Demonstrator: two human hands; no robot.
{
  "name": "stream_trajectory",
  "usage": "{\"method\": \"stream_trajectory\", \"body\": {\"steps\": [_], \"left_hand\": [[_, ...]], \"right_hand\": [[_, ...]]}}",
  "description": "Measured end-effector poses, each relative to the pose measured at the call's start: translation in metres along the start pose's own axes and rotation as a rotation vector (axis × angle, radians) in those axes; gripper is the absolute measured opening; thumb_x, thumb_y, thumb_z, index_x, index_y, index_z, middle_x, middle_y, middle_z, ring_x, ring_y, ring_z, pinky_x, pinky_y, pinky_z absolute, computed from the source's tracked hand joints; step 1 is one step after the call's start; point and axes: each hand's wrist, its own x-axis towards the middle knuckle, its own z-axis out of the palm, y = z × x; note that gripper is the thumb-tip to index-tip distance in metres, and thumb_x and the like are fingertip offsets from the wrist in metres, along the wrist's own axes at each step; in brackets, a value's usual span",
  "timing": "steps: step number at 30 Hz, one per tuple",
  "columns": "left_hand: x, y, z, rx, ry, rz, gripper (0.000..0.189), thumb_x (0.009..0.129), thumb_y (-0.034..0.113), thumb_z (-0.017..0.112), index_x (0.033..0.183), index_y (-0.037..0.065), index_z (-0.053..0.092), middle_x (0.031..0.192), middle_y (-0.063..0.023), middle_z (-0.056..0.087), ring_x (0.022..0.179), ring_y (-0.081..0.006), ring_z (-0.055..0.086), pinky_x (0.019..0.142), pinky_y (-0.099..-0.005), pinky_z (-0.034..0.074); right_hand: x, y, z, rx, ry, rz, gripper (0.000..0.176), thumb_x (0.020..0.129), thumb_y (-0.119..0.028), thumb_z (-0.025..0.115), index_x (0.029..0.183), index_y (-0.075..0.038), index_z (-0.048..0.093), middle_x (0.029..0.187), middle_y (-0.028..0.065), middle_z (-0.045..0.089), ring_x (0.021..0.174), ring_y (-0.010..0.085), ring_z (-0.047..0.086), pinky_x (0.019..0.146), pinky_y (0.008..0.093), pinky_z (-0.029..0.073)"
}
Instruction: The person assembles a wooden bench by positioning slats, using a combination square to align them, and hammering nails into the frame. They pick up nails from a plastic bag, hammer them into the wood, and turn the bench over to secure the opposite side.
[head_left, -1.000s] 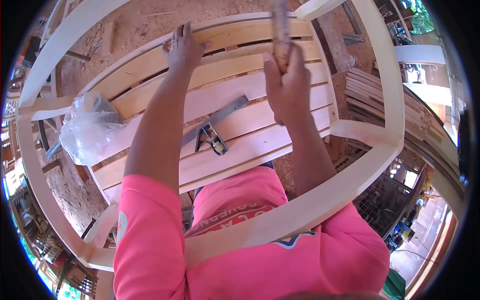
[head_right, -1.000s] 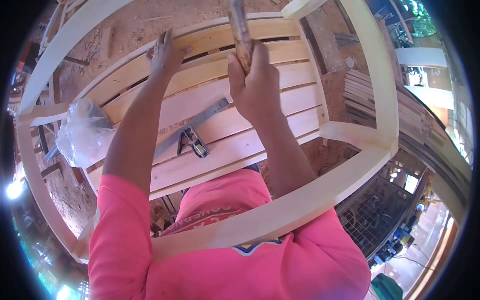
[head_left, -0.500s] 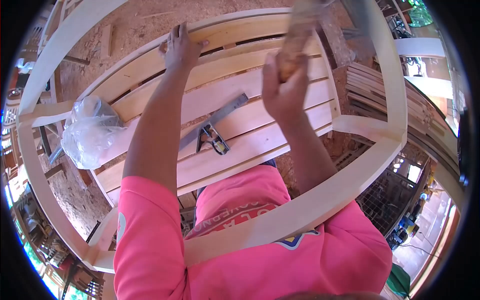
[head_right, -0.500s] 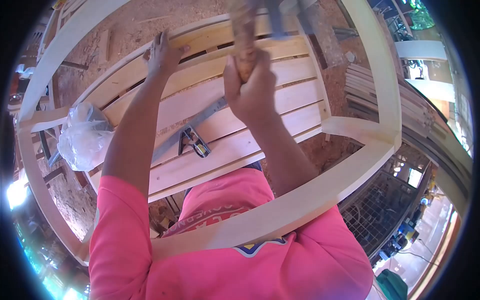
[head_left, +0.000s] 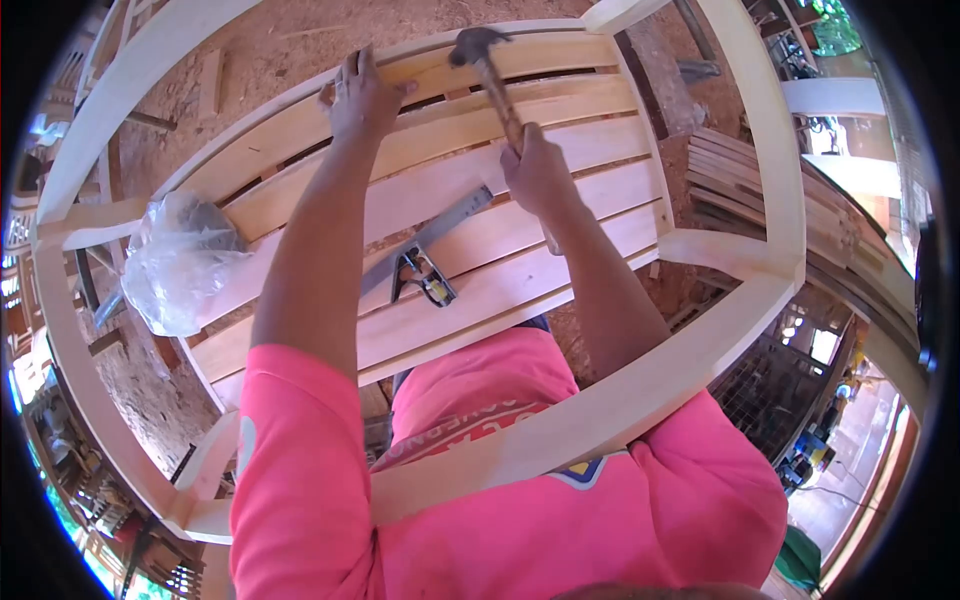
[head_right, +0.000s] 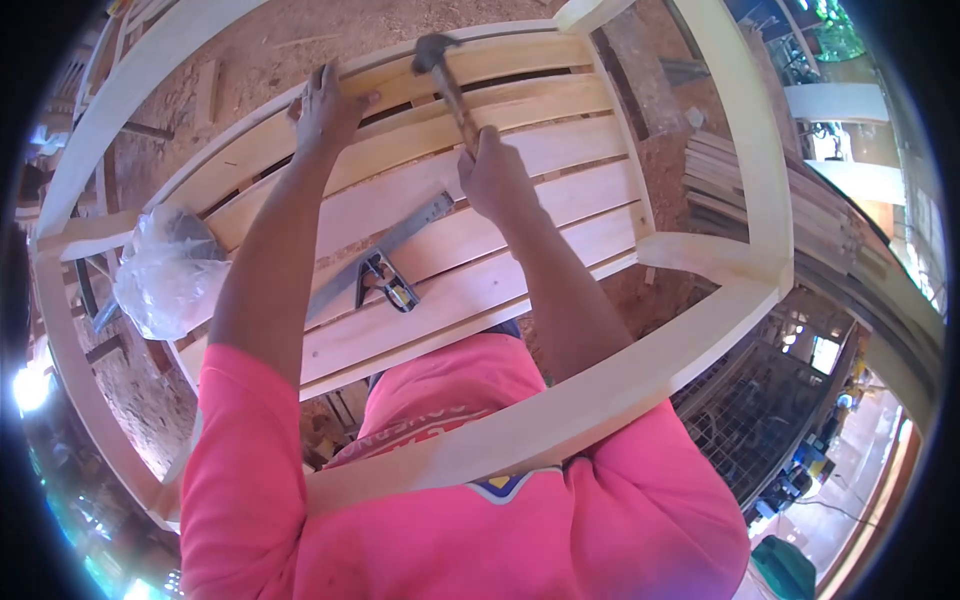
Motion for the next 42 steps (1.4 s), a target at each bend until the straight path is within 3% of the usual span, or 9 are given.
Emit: {"method": "stream_trajectory", "body": {"steps": [5,15,17,21,25,27,30,36,42], "left_hand": [[0.001,-0.002,-0.006,-0.009,0.007,0.017,0.099,0.085,0.061,0.076,0.162,0.013,0.034,0.165,-0.0104,0.040,0.153,-0.0276,0.038,0.122,-0.0558,0.023],[0.001,0.004,-0.019,-0.060,-0.106,-0.055,0.092,0.087,0.058,0.076,0.160,0.018,0.037,0.166,-0.0021,0.037,0.154,-0.0166,0.034,0.122,-0.0568,0.028],[-0.001,0.000,-0.022,-0.071,-0.009,0.024,0.090,0.086,0.050,0.080,0.158,0.013,0.041,0.159,-0.0065,0.046,0.146,-0.0256,0.046,0.119,-0.0530,0.035],[0.011,-0.041,-0.049,-0.252,0.058,0.293,0.055,0.088,0.030,0.081,0.136,0.008,0.066,0.138,-0.0145,0.065,0.131,-0.0344,0.060,0.109,-0.0427,0.049],[-0.010,-0.117,-0.138,-0.391,0.073,0.251,0.029,0.092,0.020,0.068,0.119,0.010,0.071,0.112,-0.0166,0.073,0.109,-0.0361,0.068,0.093,-0.0477,0.054],[-0.034,-0.171,-0.174,-0.184,0.098,0.189,0.033,0.090,0.020,0.071,0.120,0.006,0.072,0.119,-0.0177,0.072,0.110,-0.0352,0.069,0.095,-0.0452,0.055],[-0.056,-0.247,-0.176,0.005,0.070,0.167,0.045,0.086,0.022,0.079,0.125,0.001,0.070,0.123,-0.0205,0.070,0.116,-0.0362,0.068,0.101,-0.0439,0.053],[-0.069,-0.282,-0.107,0.109,0.110,0.001,0.064,0.076,0.032,0.087,0.132,0.008,0.067,0.135,-0.0147,0.064,0.128,-0.0349,0.061,0.107,-0.0462,0.049],[-0.073,-0.234,-0.146,0.168,0.007,-0.224,0.057,0.079,0.033,0.086,0.131,0.015,0.068,0.139,-0.0037,0.062,0.130,-0.0293,0.060,0.105,-0.0476,0.049]], "right_hand": [[-0.020,-0.057,-0.045,0.215,0.233,-0.121,0.030,0.101,-0.023,0.063,0.107,0.003,0.050,0.081,0.0345,0.067,0.080,0.0561,0.067,0.068,0.0625,0.052],[-0.015,-0.026,-0.009,0.023,-0.036,-0.065,0.033,0.098,-0.027,0.065,0.105,0.004,0.056,0.083,0.0338,0.068,0.083,0.0545,0.067,0.073,0.0575,0.053],[-0.035,-0.034,-0.007,0.102,0.003,-0.117,0.033,0.097,-0.029,0.067,0.103,0.003,0.058,0.081,0.0301,0.068,0.077,0.0517,0.067,0.070,0.0536,0.053],[-0.072,-0.056,-0.016,0.267,-0.072,-0.057,0.031,0.094,-0.027,0.071,0.097,0.002,0.060,0.073,0.0190,0.063,0.066,0.0291,0.064,0.063,0.0431,0.051],[-0.077,-0.065,-0.011,0.265,-0.147,-0.246,0.030,0.094,-0.023,0.070,0.110,0.002,0.062,0.074,0.0164,0.063,0.065,0.0240,0.061,0.064,0.0386,0.051],[-0.068,-0.106,-0.020,0.257,-0.250,-0.301,0.035,0.097,-0.022,0.066,0.121,0.003,0.058,0.082,0.0266,0.068,0.077,0.0444,0.071,0.069,0.0468,0.054],[-0.066,-0.155,-0.026,0.611,-0.231,-0.533,0.043,0.099,-0.024,0.064,0.131,0.004,0.054,0.086,0.0304,0.069,0.085,0.0510,0.069,0.072,0.0495,0.054],[-0.080,-0.138,0.030,0.348,-0.350,-0.477,0.049,0.103,-0.028,0.062,0.139,0.004,0.050,0.085,0.0283,0.069,0.081,0.0477,0.070,0.073,0.0480,0.054],[-0.091,-0.184,-0.004,0.516,-0.211,-0.666,0.047,0.106,-0.021,0.060,0.142,0.006,0.046,0.085,0.0247,0.069,0.079,0.0456,0.071,0.067,0.0409,0.054]]}}
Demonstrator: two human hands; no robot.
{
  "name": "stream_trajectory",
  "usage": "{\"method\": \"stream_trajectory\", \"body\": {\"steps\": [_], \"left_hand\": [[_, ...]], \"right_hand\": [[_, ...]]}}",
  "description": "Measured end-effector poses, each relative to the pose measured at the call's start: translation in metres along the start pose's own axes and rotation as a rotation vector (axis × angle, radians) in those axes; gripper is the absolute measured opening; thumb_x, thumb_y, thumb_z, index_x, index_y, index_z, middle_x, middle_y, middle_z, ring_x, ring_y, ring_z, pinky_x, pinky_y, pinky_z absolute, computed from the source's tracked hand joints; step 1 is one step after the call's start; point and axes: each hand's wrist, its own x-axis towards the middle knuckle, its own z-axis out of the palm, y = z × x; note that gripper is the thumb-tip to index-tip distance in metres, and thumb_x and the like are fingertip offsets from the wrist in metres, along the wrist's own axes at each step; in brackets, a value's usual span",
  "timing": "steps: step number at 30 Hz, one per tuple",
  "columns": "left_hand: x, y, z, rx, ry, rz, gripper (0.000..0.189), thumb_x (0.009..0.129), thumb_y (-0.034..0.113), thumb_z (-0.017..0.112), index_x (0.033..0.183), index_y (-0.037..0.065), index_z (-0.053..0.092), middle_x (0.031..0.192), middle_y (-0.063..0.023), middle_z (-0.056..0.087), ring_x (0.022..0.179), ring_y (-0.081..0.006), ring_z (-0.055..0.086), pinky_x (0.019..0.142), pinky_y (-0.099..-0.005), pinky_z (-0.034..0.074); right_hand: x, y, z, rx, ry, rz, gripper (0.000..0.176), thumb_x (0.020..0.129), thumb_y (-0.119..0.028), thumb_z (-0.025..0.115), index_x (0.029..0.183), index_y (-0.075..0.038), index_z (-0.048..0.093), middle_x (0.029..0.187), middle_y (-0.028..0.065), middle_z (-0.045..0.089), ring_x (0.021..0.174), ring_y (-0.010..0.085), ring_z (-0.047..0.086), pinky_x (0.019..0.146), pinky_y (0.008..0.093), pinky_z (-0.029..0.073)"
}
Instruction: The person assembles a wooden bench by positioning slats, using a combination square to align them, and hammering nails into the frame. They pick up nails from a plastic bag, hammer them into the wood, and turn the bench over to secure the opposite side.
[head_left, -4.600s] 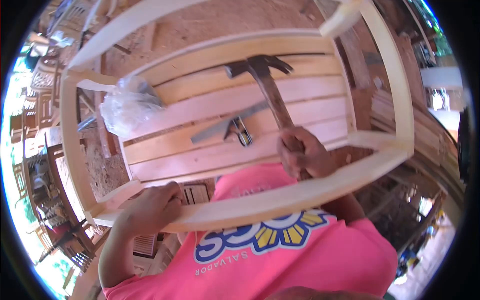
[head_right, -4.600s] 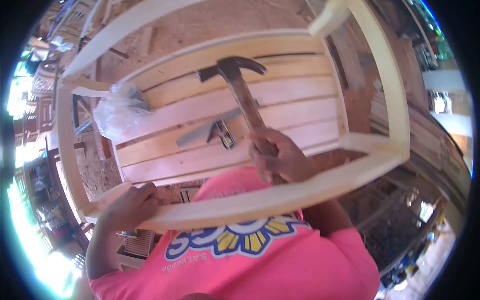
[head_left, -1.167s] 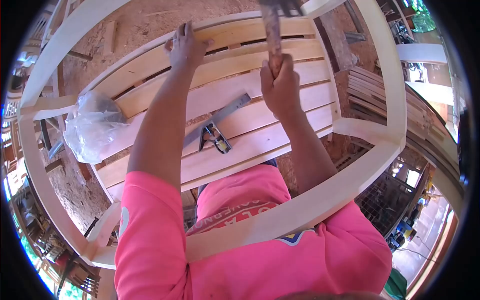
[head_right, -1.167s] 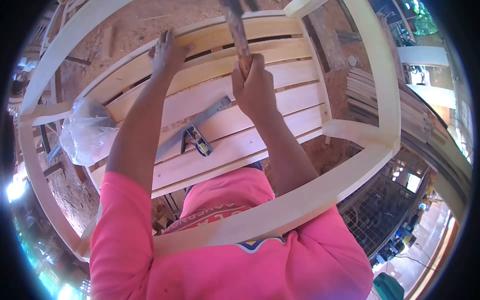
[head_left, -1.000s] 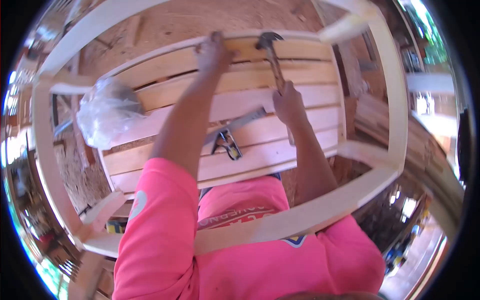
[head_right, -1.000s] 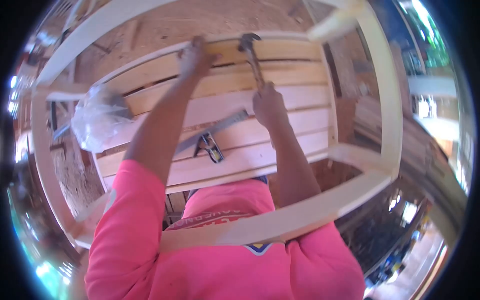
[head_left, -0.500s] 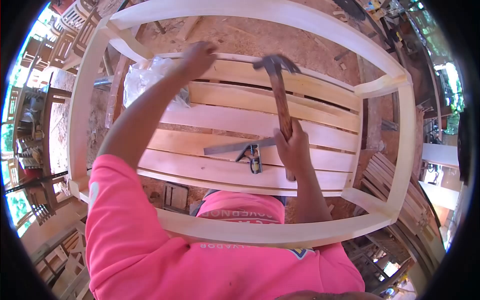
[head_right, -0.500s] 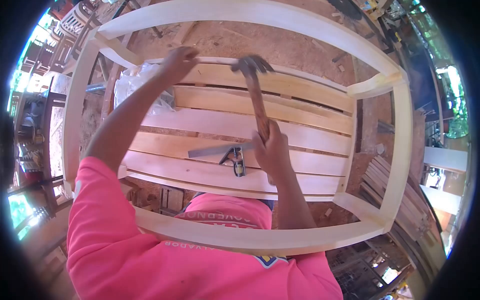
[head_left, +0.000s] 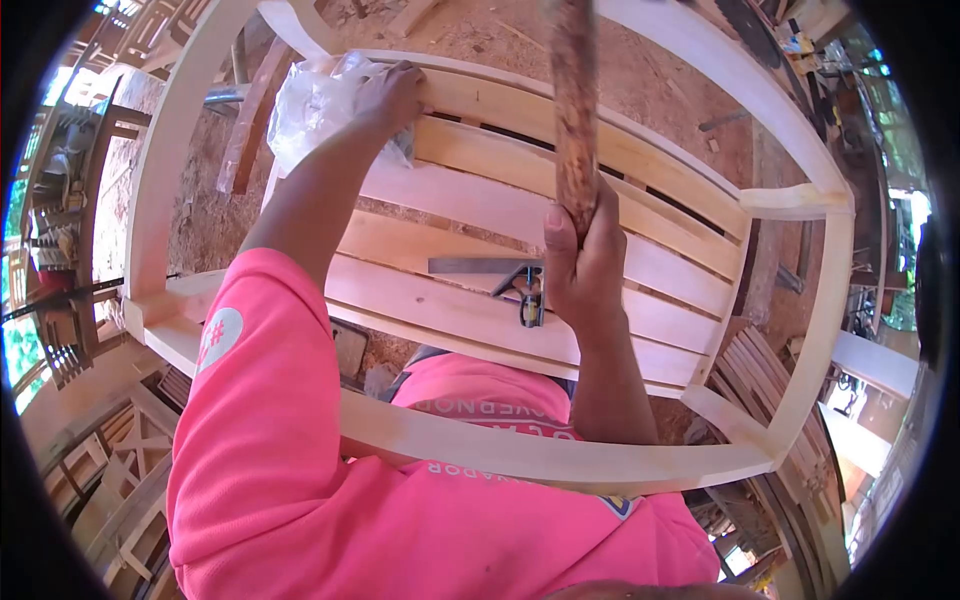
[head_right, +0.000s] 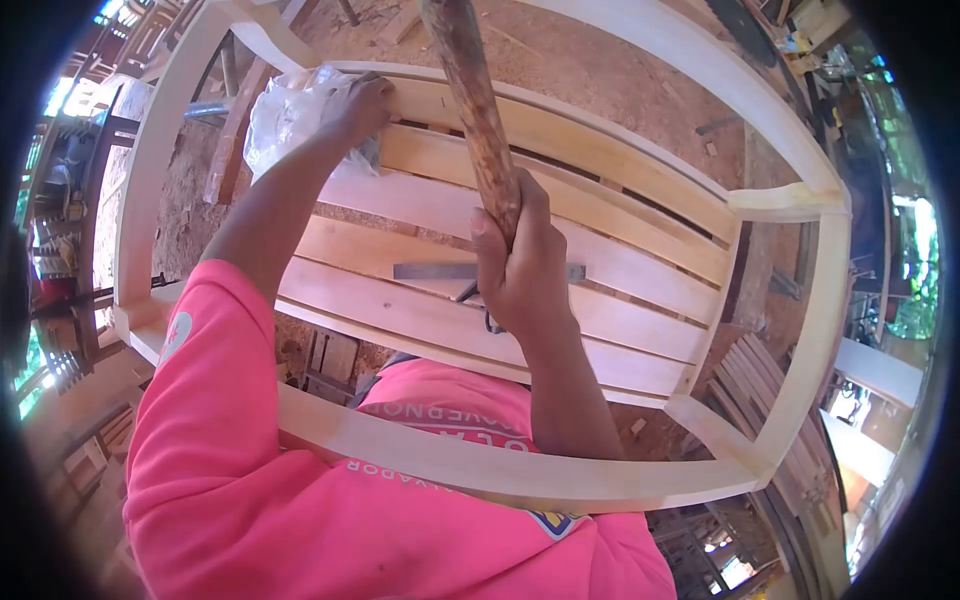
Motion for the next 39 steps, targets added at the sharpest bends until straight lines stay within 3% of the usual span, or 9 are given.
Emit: {"method": "stream_trajectory", "body": {"steps": [2,7,15,19,22,27,30,34,39], "left_hand": [[0.000,0.001,0.001,-0.022,-0.008,-0.010,0.057,0.080,0.034,0.086,0.131,0.016,0.068,0.139,-0.0028,0.062,0.131,-0.0286,0.060,0.107,-0.0472,0.048],[-0.006,0.003,0.007,0.051,0.033,0.021,0.054,0.082,0.036,0.084,0.131,0.019,0.068,0.139,-0.0008,0.062,0.132,-0.0268,0.060,0.108,-0.0496,0.045],[-0.004,0.000,-0.002,0.039,0.000,0.000,0.057,0.081,0.043,0.084,0.132,0.022,0.068,0.140,0.0012,0.062,0.130,-0.0258,0.061,0.110,-0.0521,0.042],[-0.003,-0.002,0.007,0.067,0.025,0.015,0.056,0.081,0.042,0.084,0.131,0.022,0.068,0.137,0.0006,0.063,0.129,-0.0261,0.062,0.108,-0.0515,0.043],[0.007,-0.019,0.022,0.098,0.075,0.021,0.055,0.082,0.041,0.083,0.131,0.022,0.068,0.135,-0.0002,0.064,0.129,-0.0261,0.062,0.108,-0.0509,0.044],[-0.005,0.000,0.000,0.069,0.033,0.015,0.054,0.083,0.041,0.082,0.131,0.021,0.068,0.135,-0.0006,0.064,0.130,-0.0264,0.062,0.108,-0.0508,0.044],[-0.007,0.000,-0.003,0.064,0.033,0.021,0.054,0.083,0.039,0.082,0.131,0.020,0.068,0.136,-0.0009,0.064,0.130,-0.0268,0.061,0.109,-0.0507,0.044],[0.001,-0.003,-0.002,0.071,0.077,0.019,0.054,0.082,0.039,0.082,0.131,0.020,0.068,0.135,-0.0014,0.064,0.129,-0.0273,0.062,0.108,-0.0507,0.044],[-0.004,-0.003,-0.001,0.063,0.047,0.042,0.054,0.082,0.040,0.082,0.131,0.020,0.068,0.135,-0.0016,0.065,0.126,-0.0282,0.064,0.107,-0.0511,0.044]], "right_hand": [[0.000,0.011,0.008,-0.051,0.036,-0.082,0.046,0.106,-0.019,0.059,0.143,0.006,0.045,0.087,0.0246,0.069,0.080,0.0457,0.072,0.068,0.0417,0.054],[0.008,0.054,0.019,-0.345,-0.301,0.468,0.046,0.106,-0.037,0.057,0.128,0.003,0.050,0.082,0.0303,0.068,0.084,0.0516,0.069,0.070,0.0547,0.053],[0.002,-0.003,0.013,-0.081,0.040,-0.060,0.037,0.105,-0.028,0.061,0.123,0.003,0.049,0.078,0.0287,0.067,0.077,0.0496,0.068,0.066,0.0473,0.054],[0.001,0.086,0.032,-0.456,-0.294,0.371,0.045,0.106,-0.038,0.058,0.123,0.003,0.051,0.086,0.0333,0.069,0.084,0.0540,0.068,0.068,0.0585,0.052],[-0.009,0.072,0.028,-0.382,-0.211,0.257,0.047,0.107,-0.042,0.055,0.121,0.003,0.054,0.088,0.0337,0.069,0.084,0.0547,0.068,0.068,0.0587,0.051],[0.003,-0.005,0.014,-0.090,0.025,-0.042,0.032,0.102,-0.023,0.066,0.117,0.002,0.052,0.073,0.0215,0.064,0.070,0.0439,0.070,0.062,0.0423,0.053],[-0.008,0.045,0.034,-0.028,0.005,0.091,0.032,0.102,-0.023,0.065,0.118,0.002,0.051,0.076,0.0240,0.066,0.071,0.0458,0.070,0.062,0.0456,0.054],[-0.013,0.111,0.040,-0.469,-0.134,0.338,0.032,0.103,-0.029,0.064,0.110,0.001,0.054,0.080,0.0274,0.069,0.075,0.0491,0.070,0.064,0.0537,0.052],[0.004,0.007,0.005,-0.071,0.045,0.092,0.029,0.103,-0.027,0.065,0.109,-0.001,0.054,0.067,0.0180,0.060,0.059,0.0354,0.063,0.058,0.0410,0.049]]}}
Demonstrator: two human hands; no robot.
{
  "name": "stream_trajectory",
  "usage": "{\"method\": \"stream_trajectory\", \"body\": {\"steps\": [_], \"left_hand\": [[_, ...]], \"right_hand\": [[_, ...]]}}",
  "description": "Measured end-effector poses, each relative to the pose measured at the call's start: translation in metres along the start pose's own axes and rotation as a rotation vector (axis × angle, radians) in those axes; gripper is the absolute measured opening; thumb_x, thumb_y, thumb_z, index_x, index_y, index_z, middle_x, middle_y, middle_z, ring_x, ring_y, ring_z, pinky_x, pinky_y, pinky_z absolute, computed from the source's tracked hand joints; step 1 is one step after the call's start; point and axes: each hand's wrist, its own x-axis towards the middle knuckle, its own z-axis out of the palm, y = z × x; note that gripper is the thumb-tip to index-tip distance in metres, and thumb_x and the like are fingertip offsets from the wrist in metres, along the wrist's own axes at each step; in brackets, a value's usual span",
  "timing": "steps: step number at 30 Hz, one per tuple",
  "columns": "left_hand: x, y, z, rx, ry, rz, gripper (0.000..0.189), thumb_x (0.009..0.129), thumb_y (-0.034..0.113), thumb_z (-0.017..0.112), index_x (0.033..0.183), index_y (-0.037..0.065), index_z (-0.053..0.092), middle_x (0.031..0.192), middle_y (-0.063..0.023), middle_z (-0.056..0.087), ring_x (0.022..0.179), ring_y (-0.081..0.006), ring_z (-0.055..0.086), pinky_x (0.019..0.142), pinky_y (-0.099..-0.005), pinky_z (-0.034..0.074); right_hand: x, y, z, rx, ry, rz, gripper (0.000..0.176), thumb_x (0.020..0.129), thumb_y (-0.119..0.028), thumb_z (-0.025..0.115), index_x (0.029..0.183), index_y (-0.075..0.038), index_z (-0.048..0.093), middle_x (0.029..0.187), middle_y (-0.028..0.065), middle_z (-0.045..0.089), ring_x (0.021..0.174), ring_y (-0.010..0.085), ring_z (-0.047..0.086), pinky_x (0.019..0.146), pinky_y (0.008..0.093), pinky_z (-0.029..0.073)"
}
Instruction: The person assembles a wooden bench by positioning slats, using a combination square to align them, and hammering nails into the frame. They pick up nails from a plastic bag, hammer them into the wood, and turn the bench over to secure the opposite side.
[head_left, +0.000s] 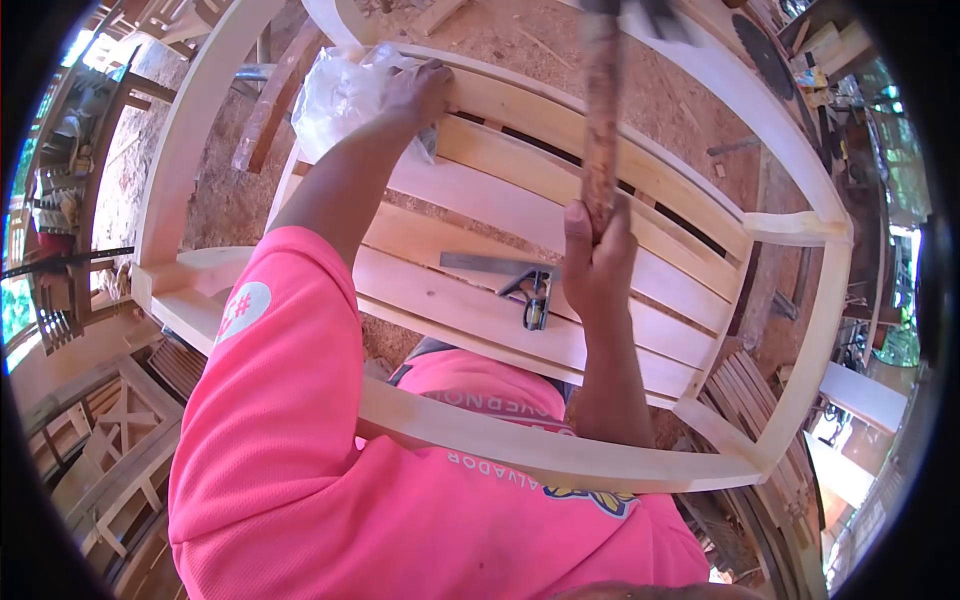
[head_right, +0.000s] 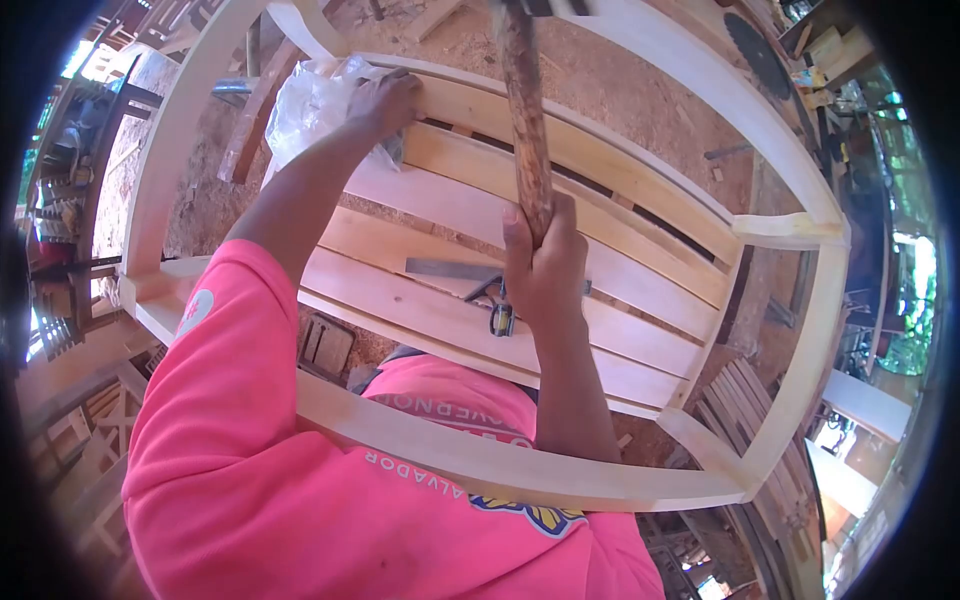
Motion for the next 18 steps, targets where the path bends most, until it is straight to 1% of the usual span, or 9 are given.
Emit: {"method": "stream_trajectory", "body": {"steps": [3,4,6,7,8,11,14,17,18], "left_hand": [[0.000,-0.001,-0.001,0.017,0.008,0.013,0.054,0.082,0.040,0.082,0.130,0.019,0.068,0.134,-0.0016,0.065,0.125,-0.0285,0.065,0.107,-0.0509,0.044],[0.000,-0.001,-0.003,0.018,-0.001,0.009,0.054,0.082,0.040,0.082,0.130,0.019,0.068,0.134,-0.0015,0.065,0.125,-0.0284,0.065,0.107,-0.0508,0.044],[-0.002,0.002,-0.006,0.013,-0.019,0.000,0.054,0.082,0.041,0.082,0.130,0.019,0.069,0.134,-0.0014,0.066,0.124,-0.0283,0.065,0.107,-0.0507,0.044],[-0.005,0.003,0.003,0.018,-0.021,0.004,0.054,0.082,0.041,0.082,0.130,0.019,0.069,0.134,-0.0013,0.066,0.124,-0.0281,0.065,0.107,-0.0506,0.044],[0.001,-0.002,0.006,0.033,-0.005,0.009,0.054,0.082,0.041,0.082,0.130,0.019,0.068,0.134,-0.0012,0.066,0.124,-0.0279,0.065,0.107,-0.0505,0.044],[0.003,-0.002,0.003,0.035,-0.016,0.011,0.054,0.083,0.042,0.081,0.131,0.020,0.068,0.134,-0.0012,0.065,0.125,-0.0277,0.065,0.106,-0.0503,0.044],[0.003,-0.005,0.003,0.019,-0.011,0.006,0.054,0.084,0.043,0.080,0.131,0.019,0.068,0.135,-0.0014,0.065,0.125,-0.0282,0.064,0.106,-0.0499,0.045],[0.003,-0.005,0.003,0.026,-0.024,-0.001,0.054,0.085,0.043,0.080,0.132,0.019,0.067,0.136,-0.0021,0.064,0.126,-0.0291,0.064,0.106,-0.0493,0.045],[0.004,-0.003,0.000,0.033,-0.027,-0.005,0.054,0.085,0.043,0.080,0.132,0.019,0.067,0.136,-0.0024,0.064,0.126,-0.0295,0.064,0.106,-0.0491,0.046]], "right_hand": [[-0.007,0.028,0.018,0.113,0.052,-0.111,0.028,0.102,-0.024,0.066,0.110,0.000,0.053,0.068,0.0197,0.062,0.062,0.0369,0.067,0.058,0.0410,0.051],[-0.008,0.037,0.022,-0.030,-0.016,0.028,0.033,0.103,-0.030,0.066,0.108,0.000,0.053,0.071,0.0221,0.065,0.067,0.0407,0.070,0.061,0.0434,0.052],[0.005,0.086,0.037,-0.269,-0.170,0.191,0.037,0.103,-0.034,0.064,0.107,0.001,0.054,0.073,0.0231,0.067,0.070,0.0432,0.070,0.062,0.0456,0.053],[0.008,0.085,0.036,-0.391,-0.248,0.281,0.039,0.104,-0.037,0.063,0.107,0.001,0.054,0.074,0.0236,0.067,0.071,0.0445,0.070,0.062,0.0467,0.053],[0.004,0.080,0.037,-0.393,-0.182,0.241,0.042,0.105,-0.041,0.060,0.105,0.000,0.054,0.074,0.0237,0.067,0.072,0.0471,0.069,0.063,0.0499,0.053],[0.002,0.031,0.017,-0.178,-0.105,0.147,0.040,0.106,-0.039,0.059,0.105,0.000,0.054,0.075,0.0244,0.068,0.074,0.0480,0.070,0.063,0.0510,0.053],[-0.003,0.016,0.018,-0.049,0.014,0.003,0.040,0.106,-0.039,0.059,0.105,0.000,0.053,0.074,0.0246,0.067,0.075,0.0490,0.070,0.064,0.0516,0.053],[-0.002,0.052,0.033,-0.093,-0.092,0.107,0.040,0.106,-0.038,0.059,0.106,0.001,0.053,0.074,0.0256,0.067,0.075,0.0487,0.070,0.063,0.0514,0.053],[0.003,0.070,0.039,-0.198,-0.132,0.145,0.040,0.106,-0.038,0.059,0.107,0.002,0.052,0.074,0.0264,0.068,0.075,0.0489,0.070,0.063,0.0521,0.053]]}}
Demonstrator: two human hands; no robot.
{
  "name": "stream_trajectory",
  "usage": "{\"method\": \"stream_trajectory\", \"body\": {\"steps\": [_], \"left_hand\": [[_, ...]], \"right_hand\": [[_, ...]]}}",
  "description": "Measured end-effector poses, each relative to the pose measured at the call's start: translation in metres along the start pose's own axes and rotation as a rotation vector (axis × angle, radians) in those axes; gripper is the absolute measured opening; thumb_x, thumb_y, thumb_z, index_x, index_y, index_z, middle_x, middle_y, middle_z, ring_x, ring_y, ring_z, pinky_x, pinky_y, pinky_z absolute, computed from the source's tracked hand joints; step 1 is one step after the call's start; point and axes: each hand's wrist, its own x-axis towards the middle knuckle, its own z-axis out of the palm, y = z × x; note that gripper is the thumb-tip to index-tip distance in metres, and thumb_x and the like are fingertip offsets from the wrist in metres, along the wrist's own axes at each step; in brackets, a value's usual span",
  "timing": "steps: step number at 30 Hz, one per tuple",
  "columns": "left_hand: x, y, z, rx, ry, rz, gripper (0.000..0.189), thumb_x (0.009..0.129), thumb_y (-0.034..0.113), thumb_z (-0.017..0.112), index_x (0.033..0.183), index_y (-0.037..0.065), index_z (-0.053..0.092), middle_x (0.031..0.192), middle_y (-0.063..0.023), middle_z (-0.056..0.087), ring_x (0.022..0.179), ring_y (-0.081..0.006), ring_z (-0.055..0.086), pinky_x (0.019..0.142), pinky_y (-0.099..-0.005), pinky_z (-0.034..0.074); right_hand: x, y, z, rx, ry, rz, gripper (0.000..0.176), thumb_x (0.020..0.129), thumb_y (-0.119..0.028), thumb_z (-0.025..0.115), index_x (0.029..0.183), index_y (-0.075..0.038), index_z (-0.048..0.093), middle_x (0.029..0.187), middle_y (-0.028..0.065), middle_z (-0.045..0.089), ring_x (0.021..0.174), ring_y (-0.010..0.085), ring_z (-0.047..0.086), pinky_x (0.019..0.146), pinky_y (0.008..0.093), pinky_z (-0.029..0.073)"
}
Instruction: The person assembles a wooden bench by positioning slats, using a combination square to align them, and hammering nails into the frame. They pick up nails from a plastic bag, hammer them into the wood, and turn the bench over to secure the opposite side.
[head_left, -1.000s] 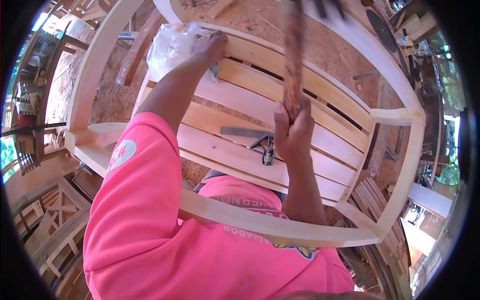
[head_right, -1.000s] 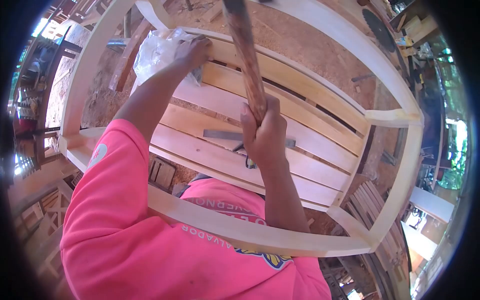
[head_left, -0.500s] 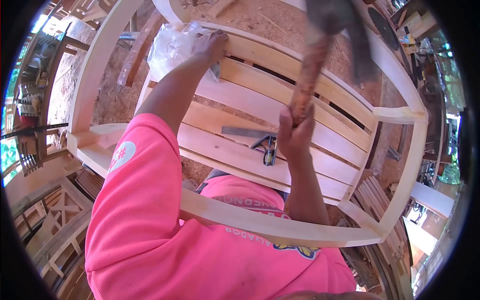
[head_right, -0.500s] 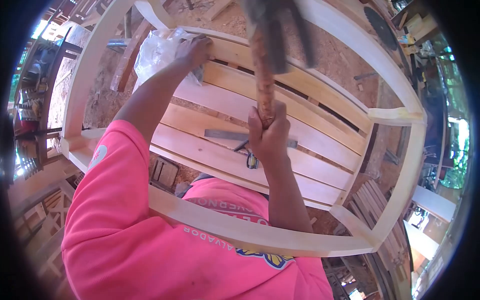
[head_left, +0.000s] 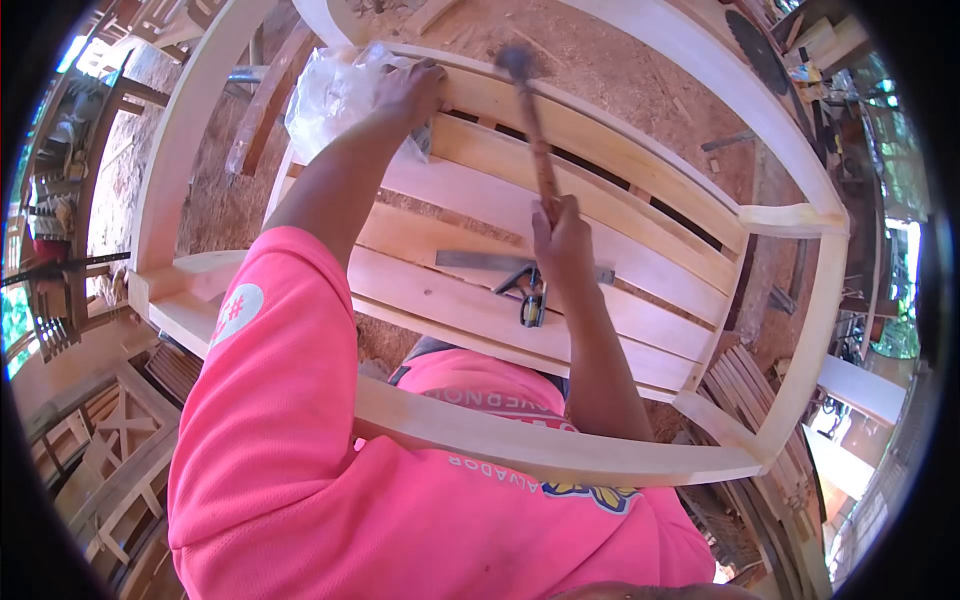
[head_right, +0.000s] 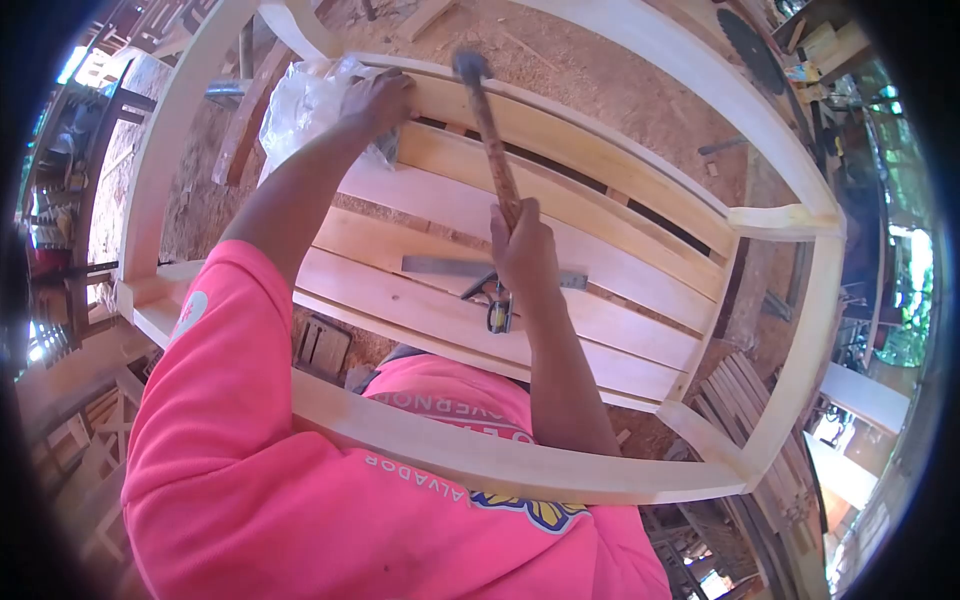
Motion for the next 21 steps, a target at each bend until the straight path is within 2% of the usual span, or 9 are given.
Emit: {"method": "stream_trajectory", "body": {"steps": [2,5,8,12,15,17,19,20,21], "left_hand": [[-0.007,0.006,0.005,0.010,-0.008,0.001,0.055,0.085,0.043,0.080,0.132,0.019,0.067,0.136,-0.0030,0.064,0.126,-0.0294,0.064,0.107,-0.0492,0.045],[-0.002,0.000,-0.002,0.007,-0.047,0.012,0.056,0.085,0.045,0.080,0.133,0.019,0.067,0.137,-0.0036,0.064,0.127,-0.0294,0.063,0.109,-0.0496,0.044],[-0.002,0.005,-0.006,0.005,-0.046,0.004,0.058,0.085,0.046,0.080,0.134,0.018,0.067,0.141,-0.0038,0.062,0.128,-0.0299,0.063,0.109,-0.0509,0.043],[-0.002,-0.001,-0.021,0.109,-0.097,0.102,0.062,0.084,0.048,0.080,0.135,0.017,0.067,0.146,-0.0067,0.061,0.127,-0.0313,0.063,0.109,-0.0530,0.043],[-0.003,-0.025,-0.047,-0.055,0.082,-0.153,0.081,0.078,0.053,0.086,0.143,0.012,0.059,0.146,-0.0129,0.059,0.137,-0.0295,0.056,0.118,-0.0508,0.035],[0.001,-0.086,-0.034,-0.252,0.429,-0.093,0.109,0.071,0.065,0.086,0.152,0.003,0.048,0.149,-0.0227,0.054,0.142,-0.0319,0.050,0.122,-0.0554,0.031],[-0.016,-0.113,-0.049,-0.115,0.185,-0.435,0.129,0.064,0.070,0.089,0.156,-0.004,0.037,0.155,-0.0290,0.046,0.145,-0.0344,0.047,0.123,-0.0512,0.032],[-0.009,-0.143,-0.019,-0.007,0.213,-0.542,0.120,0.065,0.068,0.090,0.149,-0.006,0.048,0.150,-0.0268,0.054,0.138,-0.0346,0.054,0.116,-0.0433,0.042],[-0.011,-0.151,-0.018,-0.216,0.070,-0.503,0.113,0.066,0.066,0.091,0.144,-0.007,0.053,0.145,-0.0253,0.058,0.133,-0.0338,0.057,0.113,-0.0430,0.044]], "right_hand": [[0.008,0.020,0.009,-0.199,-0.066,0.103,0.041,0.105,-0.038,0.059,0.108,0.002,0.052,0.075,0.0278,0.068,0.076,0.0494,0.070,0.062,0.0536,0.054],[-0.004,0.002,-0.006,-0.071,-0.051,0.183,0.042,0.105,-0.037,0.059,0.113,0.003,0.051,0.080,0.0325,0.069,0.082,0.0513,0.071,0.068,0.0566,0.055],[-0.005,-0.004,-0.011,-0.070,-0.082,0.203,0.043,0.104,-0.037,0.059,0.116,0.003,0.050,0.088,0.0350,0.070,0.089,0.0522,0.070,0.077,0.0587,0.056],[0.016,0.013,-0.006,-0.259,-0.195,0.248,0.043,0.104,-0.037,0.059,0.119,0.003,0.050,0.096,0.0349,0.070,0.097,0.0517,0.070,0.084,0.0584,0.056],[0.007,0.023,-0.004,-0.232,-0.222,0.267,0.044,0.104,-0.037,0.059,0.122,0.002,0.050,0.099,0.0337,0.071,0.099,0.0514,0.070,0.085,0.0584,0.056],[0.006,0.027,-0.005,-0.205,-0.234,0.274,0.045,0.104,-0.038,0.059,0.123,0.002,0.050,0.100,0.0335,0.071,0.100,0.0517,0.070,0.086,0.0578,0.056],[0.004,0.032,-0.001,-0.147,-0.220,0.273,0.046,0.104,-0.038,0.059,0.124,0.002,0.049,0.100,0.0334,0.071,0.100,0.0516,0.070,0.086,0.0579,0.056],[0.003,0.033,0.000,-0.122,-0.219,0.271,0.046,0.104,-0.038,0.059,0.124,0.002,0.049,0.100,0.0334,0.071,0.100,0.0515,0.070,0.085,0.0580,0.056],[0.002,0.033,0.001,-0.107,-0.221,0.272,0.046,0.103,-0.038,0.059,0.124,0.003,0.050,0.100,0.0336,0.071,0.101,0.0517,0.069,0.086,0.0581,0.056]]}}
